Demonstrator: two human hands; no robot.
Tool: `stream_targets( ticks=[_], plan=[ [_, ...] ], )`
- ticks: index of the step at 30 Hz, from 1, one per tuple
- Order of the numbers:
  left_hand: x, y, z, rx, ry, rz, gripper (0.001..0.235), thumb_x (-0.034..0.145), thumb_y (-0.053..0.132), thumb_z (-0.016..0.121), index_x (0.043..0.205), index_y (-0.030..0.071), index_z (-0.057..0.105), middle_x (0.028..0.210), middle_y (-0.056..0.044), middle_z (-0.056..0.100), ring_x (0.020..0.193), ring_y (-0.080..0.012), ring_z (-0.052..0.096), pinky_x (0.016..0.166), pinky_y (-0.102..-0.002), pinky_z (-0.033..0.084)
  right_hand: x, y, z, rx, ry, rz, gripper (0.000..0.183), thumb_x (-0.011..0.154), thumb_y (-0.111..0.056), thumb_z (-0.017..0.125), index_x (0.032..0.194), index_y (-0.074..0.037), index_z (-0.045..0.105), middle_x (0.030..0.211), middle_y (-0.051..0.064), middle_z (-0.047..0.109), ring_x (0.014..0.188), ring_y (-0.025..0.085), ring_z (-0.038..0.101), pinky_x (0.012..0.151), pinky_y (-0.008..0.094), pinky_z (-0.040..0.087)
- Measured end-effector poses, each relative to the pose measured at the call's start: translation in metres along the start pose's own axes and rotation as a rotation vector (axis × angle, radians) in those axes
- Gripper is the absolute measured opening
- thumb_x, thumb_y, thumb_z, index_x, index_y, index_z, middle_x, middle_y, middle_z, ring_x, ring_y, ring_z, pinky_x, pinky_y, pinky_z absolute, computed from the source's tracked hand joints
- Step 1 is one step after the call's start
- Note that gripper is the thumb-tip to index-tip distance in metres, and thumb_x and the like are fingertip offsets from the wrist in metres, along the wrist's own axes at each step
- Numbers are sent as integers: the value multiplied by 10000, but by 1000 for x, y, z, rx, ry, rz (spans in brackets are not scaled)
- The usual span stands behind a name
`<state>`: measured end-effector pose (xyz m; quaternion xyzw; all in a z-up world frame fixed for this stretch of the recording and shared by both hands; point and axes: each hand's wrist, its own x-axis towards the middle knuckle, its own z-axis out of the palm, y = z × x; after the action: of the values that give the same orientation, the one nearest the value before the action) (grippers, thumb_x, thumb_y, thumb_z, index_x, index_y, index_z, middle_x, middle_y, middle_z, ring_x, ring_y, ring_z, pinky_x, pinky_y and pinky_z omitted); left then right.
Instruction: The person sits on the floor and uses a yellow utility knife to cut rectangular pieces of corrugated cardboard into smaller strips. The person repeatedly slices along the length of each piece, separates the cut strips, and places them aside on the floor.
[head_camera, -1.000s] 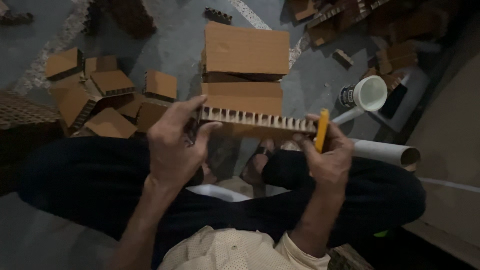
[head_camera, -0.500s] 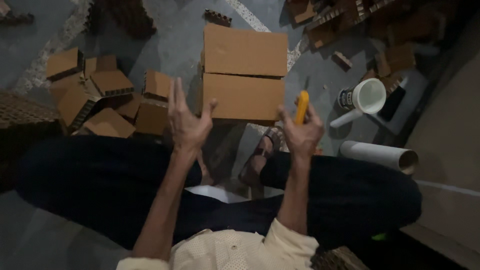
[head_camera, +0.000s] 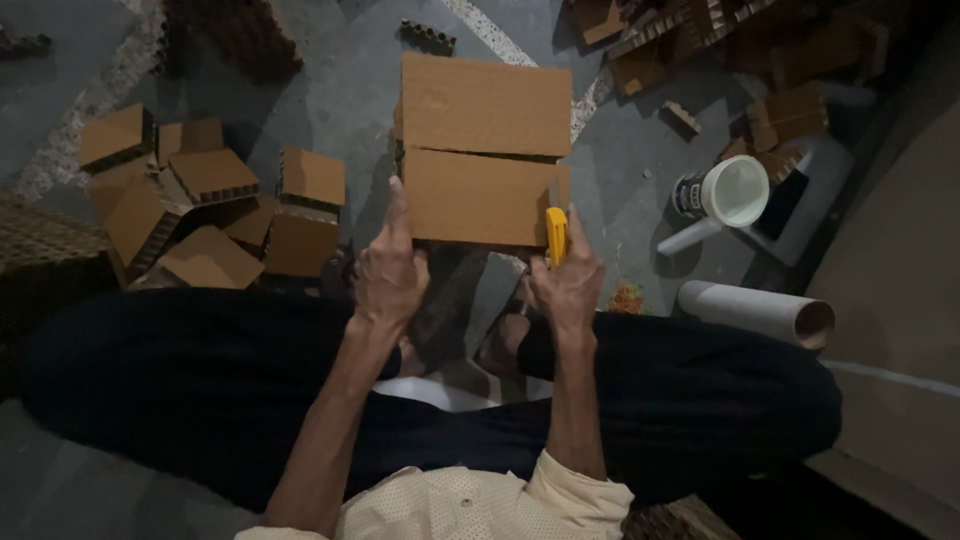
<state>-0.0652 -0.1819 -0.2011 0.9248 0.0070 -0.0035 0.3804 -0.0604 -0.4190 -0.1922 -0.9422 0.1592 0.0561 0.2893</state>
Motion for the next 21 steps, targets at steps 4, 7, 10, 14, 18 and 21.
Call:
stream_targets(
  ticks=[4,7,10,14,18,21],
  plan=[
    [5,1,-14,-83,-182,-178,1123,831,160,767,1655,-7,22,1462,-320,465,1280,-454,545,1043,-511,508,1,4,-25,-202,-2,-163,777,759,-104,809,1474,-24,513,889,177,733,682,266,704,614,374,582],
    [19,1,-29,-156,-114,-130,1320,727,378,931,1577,-56,19,1646,-373,195,1497,-480,270,1159,-540,336,11,4,-54,1,20,115,491,866,-33,641,1357,-36,639,1133,79,757,795,208,762,716,364,612],
    [45,-3,-27,-337,47,-127,1125,932,457,818,1616,-75,102,1670,-325,236,1565,-414,251,1260,-465,300,46,0,-53,256,269,-109,401,1007,-132,669,1376,4,591,1186,118,724,969,203,723,803,338,603],
    [77,-4,1,-513,3,-316,990,939,522,663,1616,-26,194,1534,-259,503,1416,-365,521,1145,-409,455,81,-10,-19,203,-5,207,438,1106,-371,550,1243,29,663,947,141,642,764,237,581,656,386,519],
    [81,-14,25,-375,234,18,752,1082,377,693,1556,-108,369,1539,-360,485,1430,-455,485,1136,-458,458,78,-13,0,504,23,-65,438,1065,-384,582,1290,-19,668,929,42,677,791,121,623,676,321,528],
    [76,-20,32,-454,266,-42,691,1052,340,686,1516,-109,441,1436,-326,593,1296,-383,640,1024,-425,557,67,-12,6,472,136,-231,499,1067,-416,574,1367,-23,631,912,37,696,775,110,627,663,317,527]
  ],
)
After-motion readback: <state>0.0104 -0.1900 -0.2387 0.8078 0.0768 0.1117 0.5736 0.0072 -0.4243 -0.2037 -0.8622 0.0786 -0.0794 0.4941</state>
